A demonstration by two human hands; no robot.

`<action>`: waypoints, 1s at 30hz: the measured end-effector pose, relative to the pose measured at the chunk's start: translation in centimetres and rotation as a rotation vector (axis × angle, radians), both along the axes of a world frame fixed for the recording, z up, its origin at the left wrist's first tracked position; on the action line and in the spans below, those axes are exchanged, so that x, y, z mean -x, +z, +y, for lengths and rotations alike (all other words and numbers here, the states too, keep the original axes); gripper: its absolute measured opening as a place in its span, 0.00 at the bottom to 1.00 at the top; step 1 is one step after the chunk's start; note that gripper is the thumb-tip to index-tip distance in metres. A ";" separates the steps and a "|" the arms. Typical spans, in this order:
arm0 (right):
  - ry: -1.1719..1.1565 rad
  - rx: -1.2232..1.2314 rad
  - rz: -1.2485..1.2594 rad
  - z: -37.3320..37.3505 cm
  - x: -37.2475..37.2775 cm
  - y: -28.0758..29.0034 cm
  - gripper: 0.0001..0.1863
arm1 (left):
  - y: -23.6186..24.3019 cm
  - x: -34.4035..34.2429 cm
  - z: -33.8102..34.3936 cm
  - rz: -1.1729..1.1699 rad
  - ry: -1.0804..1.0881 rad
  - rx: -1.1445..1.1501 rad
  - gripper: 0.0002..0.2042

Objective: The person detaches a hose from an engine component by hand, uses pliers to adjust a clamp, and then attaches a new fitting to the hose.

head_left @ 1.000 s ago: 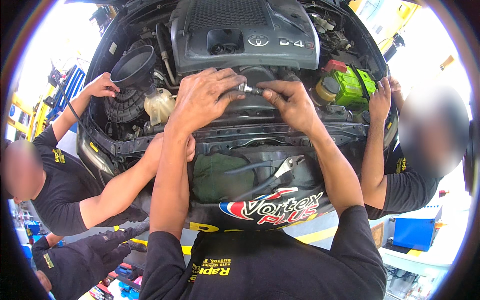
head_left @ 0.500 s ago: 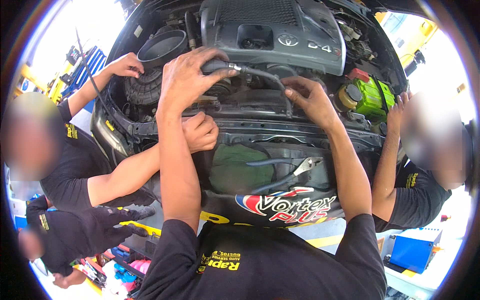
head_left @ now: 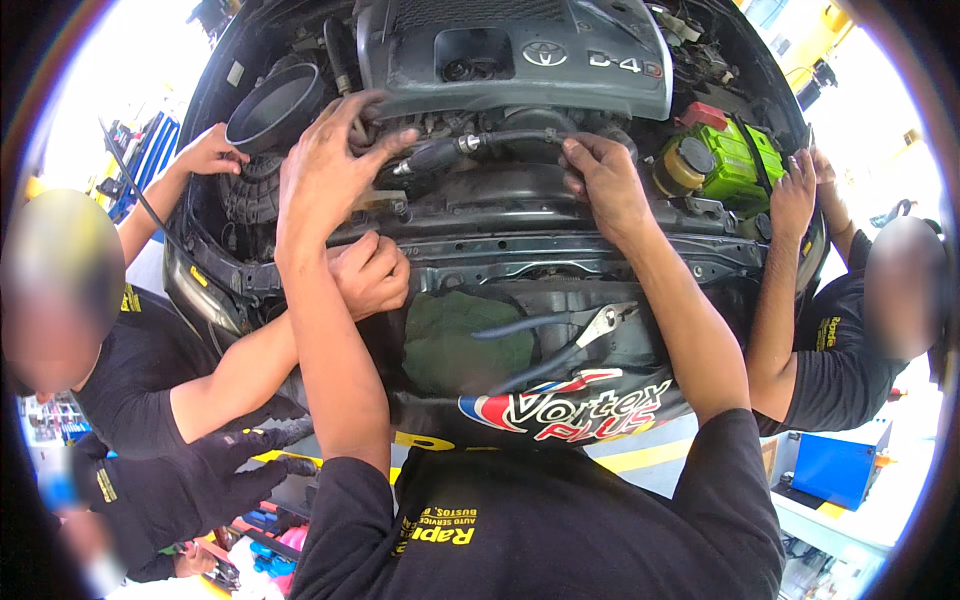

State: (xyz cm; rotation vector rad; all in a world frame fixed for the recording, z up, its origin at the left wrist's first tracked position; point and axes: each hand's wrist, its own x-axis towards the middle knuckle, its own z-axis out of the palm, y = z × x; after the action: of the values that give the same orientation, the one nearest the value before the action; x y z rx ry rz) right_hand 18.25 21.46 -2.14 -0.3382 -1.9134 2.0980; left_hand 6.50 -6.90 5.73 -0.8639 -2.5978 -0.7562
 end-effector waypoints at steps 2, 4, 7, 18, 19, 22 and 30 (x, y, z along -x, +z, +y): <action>-0.061 0.086 -0.013 0.4 -0.4 0.2 0.12 | 0.4 -0.5 0.1 0.010 0.021 -0.034 0.26; -0.100 0.151 0.009 0.7 -0.5 0.8 0.12 | 0.5 -0.4 0.1 -0.148 0.039 -0.029 0.28; -0.107 0.257 0.086 0.8 -0.5 1.7 0.11 | 0.6 -1.2 0.7 -0.600 -0.035 -0.111 0.35; 0.394 -0.222 0.161 -4.0 -4.0 5.0 0.17 | -1.0 -3.1 6.5 -0.832 -0.481 -1.909 0.09; 0.320 -0.300 0.110 -5.3 -4.8 5.9 0.16 | -0.9 -3.6 6.7 -0.820 -0.487 -1.873 0.09; 0.171 -0.529 0.122 -5.2 -3.9 4.6 0.14 | -0.4 -5.4 8.3 -0.824 -0.526 -1.779 0.08; 0.216 -0.703 0.136 -5.9 -5.1 6.1 0.14 | 0.7 -4.7 7.5 -0.939 -0.382 -1.909 0.14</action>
State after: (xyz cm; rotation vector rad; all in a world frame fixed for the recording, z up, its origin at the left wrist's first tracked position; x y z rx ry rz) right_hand 23.32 15.59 3.97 0.1658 -2.5131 1.3630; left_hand 11.23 0.61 6.41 -0.2142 -0.7673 -3.2092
